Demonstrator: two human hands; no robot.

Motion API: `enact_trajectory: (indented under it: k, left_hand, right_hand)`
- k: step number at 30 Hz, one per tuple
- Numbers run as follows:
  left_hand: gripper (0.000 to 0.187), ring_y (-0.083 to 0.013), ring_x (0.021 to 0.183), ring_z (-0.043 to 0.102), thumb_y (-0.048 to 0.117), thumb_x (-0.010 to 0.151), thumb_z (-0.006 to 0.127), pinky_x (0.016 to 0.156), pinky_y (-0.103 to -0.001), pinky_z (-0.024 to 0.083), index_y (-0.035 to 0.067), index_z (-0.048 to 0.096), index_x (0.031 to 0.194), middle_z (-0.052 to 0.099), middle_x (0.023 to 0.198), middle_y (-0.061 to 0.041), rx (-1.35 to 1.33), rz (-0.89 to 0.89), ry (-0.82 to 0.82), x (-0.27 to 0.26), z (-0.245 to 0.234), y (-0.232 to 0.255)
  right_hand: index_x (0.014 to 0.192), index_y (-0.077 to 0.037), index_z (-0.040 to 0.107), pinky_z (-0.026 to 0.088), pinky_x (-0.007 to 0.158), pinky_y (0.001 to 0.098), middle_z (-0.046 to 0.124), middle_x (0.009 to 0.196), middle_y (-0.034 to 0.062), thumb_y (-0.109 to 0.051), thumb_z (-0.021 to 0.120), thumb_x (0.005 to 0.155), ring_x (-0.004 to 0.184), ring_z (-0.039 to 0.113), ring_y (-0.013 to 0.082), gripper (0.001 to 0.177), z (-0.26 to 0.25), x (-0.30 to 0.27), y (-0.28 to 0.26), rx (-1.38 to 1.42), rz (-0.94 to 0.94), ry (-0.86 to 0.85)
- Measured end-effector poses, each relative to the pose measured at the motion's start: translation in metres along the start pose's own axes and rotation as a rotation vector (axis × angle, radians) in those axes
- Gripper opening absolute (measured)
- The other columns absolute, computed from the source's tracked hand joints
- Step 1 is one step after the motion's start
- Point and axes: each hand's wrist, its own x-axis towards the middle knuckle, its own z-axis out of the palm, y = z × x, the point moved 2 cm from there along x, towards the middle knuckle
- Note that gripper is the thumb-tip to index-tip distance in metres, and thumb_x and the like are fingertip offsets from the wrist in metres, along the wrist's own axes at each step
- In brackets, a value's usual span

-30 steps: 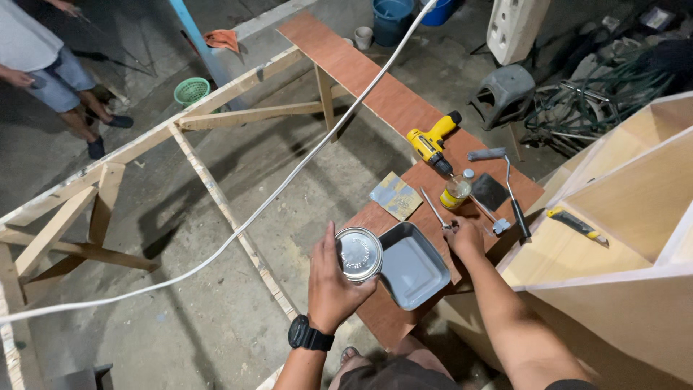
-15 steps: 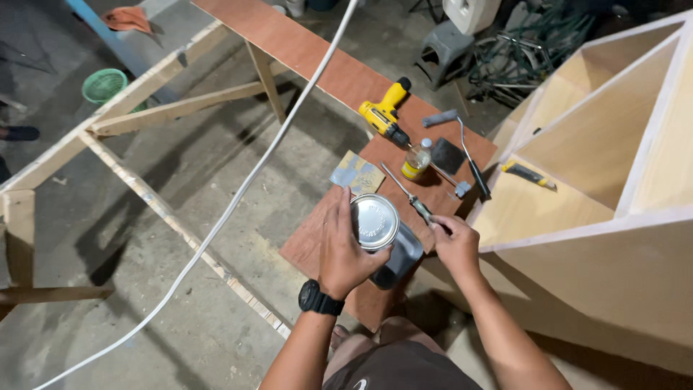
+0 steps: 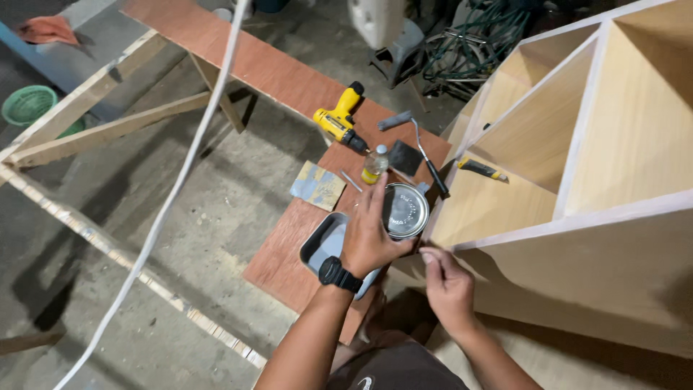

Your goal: The person pours paint from a can into a tray, then adds a liquid from a bottle into the tray. They use a power drill with a mixing attachment to stir the contents of the tray.

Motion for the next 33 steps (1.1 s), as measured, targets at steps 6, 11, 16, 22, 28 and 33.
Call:
enact_trajectory:
  k: [6, 11, 16, 22, 28, 33]
  left_hand:
    - [0.138, -0.0473, 0.136, 0.057, 0.026, 0.062, 0.094, 0.114, -0.050, 0.047, 0.010, 0.019, 0.176, 0.055, 0.151, -0.025, -0.156, 0.000, -0.181, 0.040, 0.086, -0.025]
    - [0.141, -0.0469, 0.147, 0.052, 0.023, 0.055, 0.098, 0.120, -0.050, 0.044, 0.011, 0.023, 0.174, 0.051, 0.163, -0.026, -0.272, 0.046, -0.301, 0.044, 0.184, -0.067]
    - [0.141, -0.0446, 0.158, 0.043, 0.019, 0.059, 0.097, 0.129, -0.047, 0.037, 0.005, 0.017, 0.175, 0.041, 0.173, -0.027, -0.400, 0.097, -0.429, 0.047, 0.229, -0.063]
    - [0.143, -0.0400, 0.159, 0.041, 0.014, 0.059, 0.095, 0.127, -0.043, 0.035, 0.008, 0.014, 0.176, 0.041, 0.173, -0.025, -0.471, -0.010, -0.611, 0.050, 0.250, -0.051]
    - [0.144, -0.0416, 0.165, 0.029, 0.014, 0.061, 0.093, 0.132, -0.044, 0.026, 0.007, 0.006, 0.176, 0.027, 0.177, -0.030, -0.470, -0.002, -0.667, 0.046, 0.269, -0.065]
    - [0.073, -0.0290, 0.114, 0.058, 0.063, 0.106, 0.035, 0.111, -0.034, 0.039, 0.033, 0.031, 0.173, 0.050, 0.137, -0.020, -0.322, -0.473, -0.840, 0.045, 0.323, -0.131]
  right_hand:
    - [0.117, -0.005, 0.080, 0.069, 0.084, 0.0352, 0.083, 0.107, 0.0108, -0.011, 0.078, 0.095, 0.091, 0.082, 0.0225, 0.022, -0.035, 0.009, -0.044, -0.139, -0.206, -0.034]
    - [0.132, -0.001, 0.070, 0.053, 0.114, 0.0442, 0.074, 0.134, 0.0162, -0.009, 0.062, 0.103, 0.125, 0.070, 0.0343, 0.031, -0.040, 0.032, -0.053, -0.097, -0.213, -0.184]
    - [0.157, 0.003, 0.051, 0.042, 0.129, 0.0473, 0.053, 0.166, 0.0254, -0.011, 0.047, 0.108, 0.155, 0.054, 0.0391, 0.051, -0.031, 0.038, -0.026, -0.069, -0.124, -0.327]
    - [0.153, -0.002, 0.057, 0.060, 0.117, 0.0385, 0.068, 0.152, 0.0150, -0.013, 0.039, 0.111, 0.140, 0.069, 0.0243, 0.047, -0.018, 0.060, -0.018, 0.172, 0.055, -0.194]
    - [0.148, 0.000, 0.062, 0.057, 0.117, 0.0362, 0.075, 0.143, 0.0201, -0.015, 0.049, 0.108, 0.135, 0.075, 0.0275, 0.045, -0.011, 0.073, -0.012, 0.215, 0.203, -0.187]
    - [0.125, -0.008, 0.080, 0.061, 0.092, 0.0263, 0.083, 0.117, 0.0050, -0.012, 0.078, 0.093, 0.101, 0.079, 0.0145, 0.033, -0.007, 0.080, -0.007, 0.131, 0.163, -0.093]
